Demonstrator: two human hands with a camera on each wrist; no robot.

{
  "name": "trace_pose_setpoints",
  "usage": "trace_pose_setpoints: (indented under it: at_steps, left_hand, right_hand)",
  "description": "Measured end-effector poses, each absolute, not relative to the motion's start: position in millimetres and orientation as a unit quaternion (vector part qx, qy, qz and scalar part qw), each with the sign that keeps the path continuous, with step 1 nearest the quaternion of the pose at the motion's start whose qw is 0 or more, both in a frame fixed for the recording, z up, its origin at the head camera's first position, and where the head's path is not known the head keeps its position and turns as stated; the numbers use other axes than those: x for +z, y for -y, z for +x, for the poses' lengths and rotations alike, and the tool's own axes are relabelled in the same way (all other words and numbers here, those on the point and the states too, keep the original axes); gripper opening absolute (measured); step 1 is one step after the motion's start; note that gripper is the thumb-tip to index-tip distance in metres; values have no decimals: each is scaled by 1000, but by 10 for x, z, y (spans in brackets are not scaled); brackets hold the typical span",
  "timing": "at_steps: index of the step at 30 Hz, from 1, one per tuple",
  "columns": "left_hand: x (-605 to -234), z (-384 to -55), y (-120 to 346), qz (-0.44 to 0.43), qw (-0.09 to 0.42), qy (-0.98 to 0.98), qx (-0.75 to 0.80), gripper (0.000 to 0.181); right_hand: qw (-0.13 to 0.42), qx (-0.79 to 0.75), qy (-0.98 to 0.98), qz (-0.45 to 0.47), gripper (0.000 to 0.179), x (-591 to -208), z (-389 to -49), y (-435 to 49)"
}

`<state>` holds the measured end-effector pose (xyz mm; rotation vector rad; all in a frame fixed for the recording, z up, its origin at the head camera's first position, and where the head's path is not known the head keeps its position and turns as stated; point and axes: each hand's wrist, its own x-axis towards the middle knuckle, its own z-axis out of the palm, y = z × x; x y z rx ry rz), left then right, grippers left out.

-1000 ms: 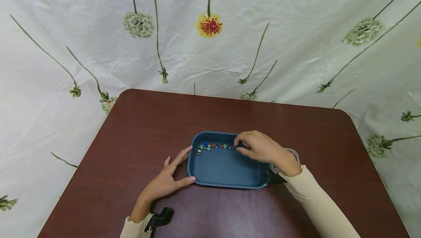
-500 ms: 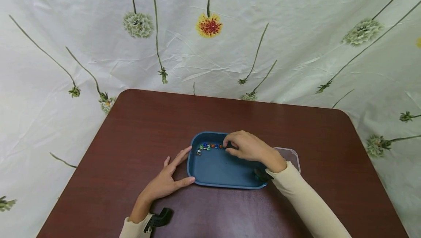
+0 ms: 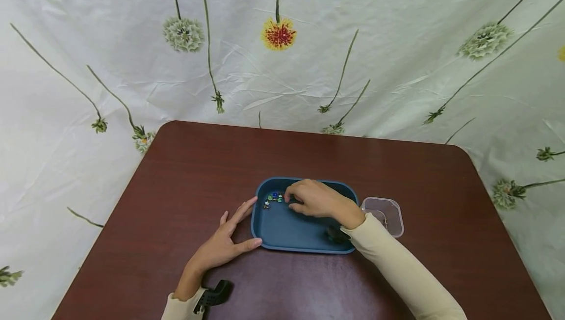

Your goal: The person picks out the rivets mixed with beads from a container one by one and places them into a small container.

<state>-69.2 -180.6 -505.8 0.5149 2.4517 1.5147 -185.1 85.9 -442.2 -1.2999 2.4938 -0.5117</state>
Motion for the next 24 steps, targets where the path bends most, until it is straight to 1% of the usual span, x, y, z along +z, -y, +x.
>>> trace_pose_setpoints:
  at_steps: [13,24]
  left_hand:
    - [-5073,-696,1810,173,107,-832,515,92]
    - [-5083,-700,1812,180,109,-827,521,89]
  right_hand:
    - [152,-130,-859,-472,11,-4493,-1869,-479]
    - [146,-116,-861,-473,11,-4591,-1902,-351]
